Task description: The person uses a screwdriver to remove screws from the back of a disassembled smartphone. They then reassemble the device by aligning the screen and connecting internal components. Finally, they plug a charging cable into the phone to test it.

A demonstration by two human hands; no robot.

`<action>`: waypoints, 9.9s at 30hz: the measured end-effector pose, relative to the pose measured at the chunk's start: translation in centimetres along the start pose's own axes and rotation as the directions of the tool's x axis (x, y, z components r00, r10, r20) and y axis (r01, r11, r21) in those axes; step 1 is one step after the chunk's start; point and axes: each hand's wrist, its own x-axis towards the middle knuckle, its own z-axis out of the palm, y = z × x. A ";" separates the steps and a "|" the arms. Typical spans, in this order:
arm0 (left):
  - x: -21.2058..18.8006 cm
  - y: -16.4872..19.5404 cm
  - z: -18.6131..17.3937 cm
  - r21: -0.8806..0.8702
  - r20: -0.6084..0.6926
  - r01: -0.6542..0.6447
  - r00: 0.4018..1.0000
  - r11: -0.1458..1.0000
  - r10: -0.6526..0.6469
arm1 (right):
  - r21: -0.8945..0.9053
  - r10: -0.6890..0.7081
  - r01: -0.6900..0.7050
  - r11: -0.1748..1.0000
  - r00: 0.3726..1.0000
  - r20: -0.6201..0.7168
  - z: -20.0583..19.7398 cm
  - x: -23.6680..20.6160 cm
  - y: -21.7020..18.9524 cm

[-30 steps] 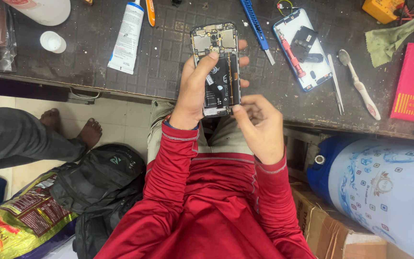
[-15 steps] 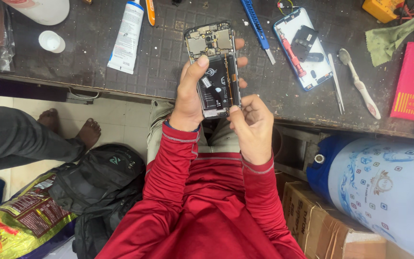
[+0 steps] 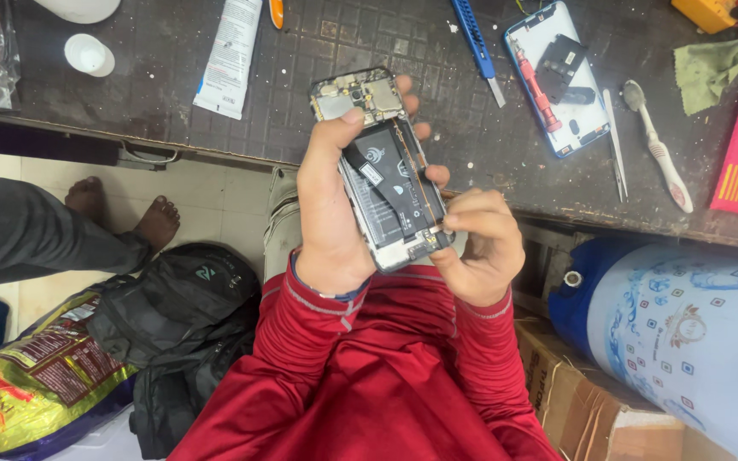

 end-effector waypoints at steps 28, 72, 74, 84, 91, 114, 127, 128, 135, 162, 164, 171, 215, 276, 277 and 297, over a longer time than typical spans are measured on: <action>-1.4 -0.5 0.8 0.039 -0.079 0.011 0.997 0.999 -0.008 | 0.024 -0.117 0.120 0.993 0.988 -0.103 1.6 -0.9 0.1; -1.1 -1.4 0.4 0.178 0.296 0.037 0.951 0.983 -0.090 | -0.692 -0.047 0.080 0.717 0.997 0.067 -0.2 4.4 -5.5; -1.1 -1.5 0.2 0.193 0.314 0.020 0.946 0.981 -0.081 | -0.678 -0.033 0.063 0.732 0.998 0.057 0.0 4.3 -5.5; -0.8 -1.2 0.1 0.209 0.321 0.002 0.945 0.978 -0.071 | -0.584 -0.067 0.047 0.811 0.998 -0.013 0.6 4.1 -4.7; 0.0 -1.0 -0.2 0.194 0.287 -0.023 0.957 0.981 -0.034 | -0.566 -0.002 0.018 0.824 1.000 0.028 0.4 5.2 -5.0; 0.6 -0.4 0.6 0.224 0.232 -0.042 0.973 0.974 -0.011 | -0.546 -0.032 0.042 0.837 0.999 0.027 0.6 6.1 -5.4; 0.7 -0.8 -0.5 0.194 0.287 0.006 0.956 0.981 -0.062 | -0.613 0.041 -0.013 0.790 0.999 0.032 1.0 5.5 -5.7; 0.8 -0.8 -0.5 0.200 0.272 0.007 0.960 0.980 -0.063 | -0.620 0.054 -0.025 0.785 0.998 0.028 1.0 5.4 -5.6; 0.8 -0.9 -0.5 0.222 0.251 0.024 0.965 0.975 -0.081 | -0.628 -0.015 0.021 0.778 1.000 0.014 1.2 5.3 -5.3; -0.5 0.2 -1.1 0.580 0.320 -0.122 0.943 0.806 -0.087 | -0.539 0.006 -0.005 0.842 1.000 0.001 0.6 6.3 -6.6; -0.5 -0.2 -1.4 0.589 0.308 -0.114 0.947 0.800 -0.091 | -0.588 0.032 -0.030 0.808 0.999 -0.008 0.7 6.7 -6.7; -0.7 -0.4 -1.1 0.658 0.329 -0.197 0.943 0.727 -0.042 | -0.665 -0.064 0.051 0.745 0.998 0.004 1.1 8.0 -7.3; -0.8 -0.2 -1.3 0.638 0.245 -0.113 0.967 0.762 -0.062 | 0.125 0.392 -0.388 0.913 0.920 -0.006 0.4 7.7 -3.7; 3.8 -1.4 -3.5 0.194 0.685 -0.022 0.719 0.981 -0.120 | 0.722 0.655 -0.620 0.308 0.688 0.312 2.1 0.5 -1.9; 3.9 -1.3 -3.5 0.196 0.689 -0.035 0.716 0.980 -0.112 | 0.725 0.646 -0.616 0.308 0.695 0.316 2.0 0.6 -2.0; 3.2 -1.2 -3.8 0.227 0.563 0.043 0.809 0.973 -0.167 | 0.553 0.697 -0.693 0.463 0.670 0.256 1.6 0.9 -2.0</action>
